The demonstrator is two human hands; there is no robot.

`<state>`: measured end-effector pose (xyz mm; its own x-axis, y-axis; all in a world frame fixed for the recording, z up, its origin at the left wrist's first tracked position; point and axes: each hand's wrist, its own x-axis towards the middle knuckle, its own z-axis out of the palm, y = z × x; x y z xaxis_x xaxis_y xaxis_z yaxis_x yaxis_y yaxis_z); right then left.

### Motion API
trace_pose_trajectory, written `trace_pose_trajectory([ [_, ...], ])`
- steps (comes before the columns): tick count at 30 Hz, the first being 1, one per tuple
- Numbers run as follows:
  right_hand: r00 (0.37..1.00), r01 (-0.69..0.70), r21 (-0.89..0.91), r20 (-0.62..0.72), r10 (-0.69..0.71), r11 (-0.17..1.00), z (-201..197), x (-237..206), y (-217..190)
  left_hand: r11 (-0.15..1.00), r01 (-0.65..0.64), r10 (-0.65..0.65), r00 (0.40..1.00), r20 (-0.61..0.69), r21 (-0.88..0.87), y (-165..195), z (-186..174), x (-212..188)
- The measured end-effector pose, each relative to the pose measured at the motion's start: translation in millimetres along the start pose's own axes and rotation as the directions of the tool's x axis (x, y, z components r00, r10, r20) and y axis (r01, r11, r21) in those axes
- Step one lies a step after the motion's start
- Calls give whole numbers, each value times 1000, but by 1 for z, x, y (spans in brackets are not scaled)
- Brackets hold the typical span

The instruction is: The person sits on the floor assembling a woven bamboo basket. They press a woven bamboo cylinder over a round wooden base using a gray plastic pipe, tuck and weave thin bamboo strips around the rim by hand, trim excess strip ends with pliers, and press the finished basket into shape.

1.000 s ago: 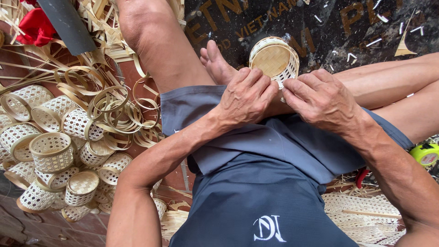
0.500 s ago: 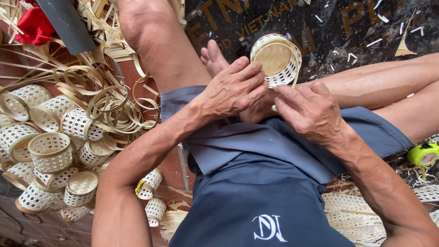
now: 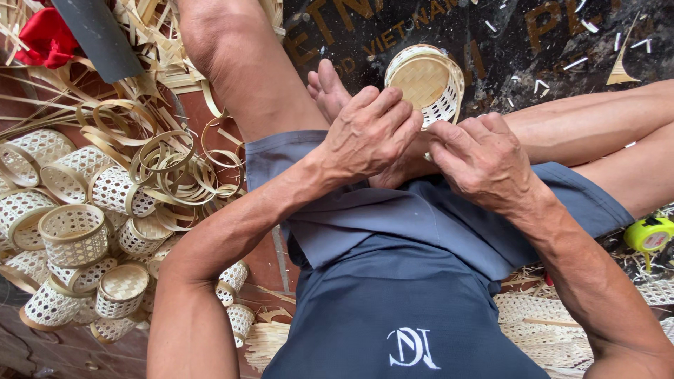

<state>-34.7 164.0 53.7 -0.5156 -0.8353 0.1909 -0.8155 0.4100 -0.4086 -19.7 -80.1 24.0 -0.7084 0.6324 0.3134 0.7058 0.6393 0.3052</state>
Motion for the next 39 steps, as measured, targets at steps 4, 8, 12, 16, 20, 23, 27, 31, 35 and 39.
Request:
trace_pose_trajectory([
  [4,1000,-2,-19,14,3,1000,-1,0,2,1000,21,-20,1000,-12,20,2,5,1],
  [8,1000,-2,-6,4,2,1000,0,1,2,997,71,-69,996,51,-30,1,11,1],
  [12,1000,5,-2,-18,-5,1000,-1,2,3,991,64,-50,991,120,-121,-4,12,-1],
  [16,1000,-4,-6,-12,4,1000,-2,3,4,980,59,-37,992,119,-192,-8,6,-5],
  [20,1000,-14,-15,-27,14,1000,-1,7,2,982,-34,58,991,124,-188,-13,0,-8],
  [23,997,-57,-18,-47,56,998,5,12,-3,974,-109,126,989,74,-200,-20,-1,-9],
  [27,981,-132,-51,-150,123,990,18,17,-15,955,-168,183,982,40,-244,-28,2,-10],
  [31,958,-197,-5,-211,192,980,30,17,-23,944,-164,177,984,18,-285,-33,4,-12],
  [35,950,-216,-20,-234,206,976,34,16,-24,941,-68,65,998,-21,-330,-32,4,-14],
  [39,952,-241,-88,-216,218,967,36,21,-25,942,-89,103,994,25,-325,-32,6,-12],
])
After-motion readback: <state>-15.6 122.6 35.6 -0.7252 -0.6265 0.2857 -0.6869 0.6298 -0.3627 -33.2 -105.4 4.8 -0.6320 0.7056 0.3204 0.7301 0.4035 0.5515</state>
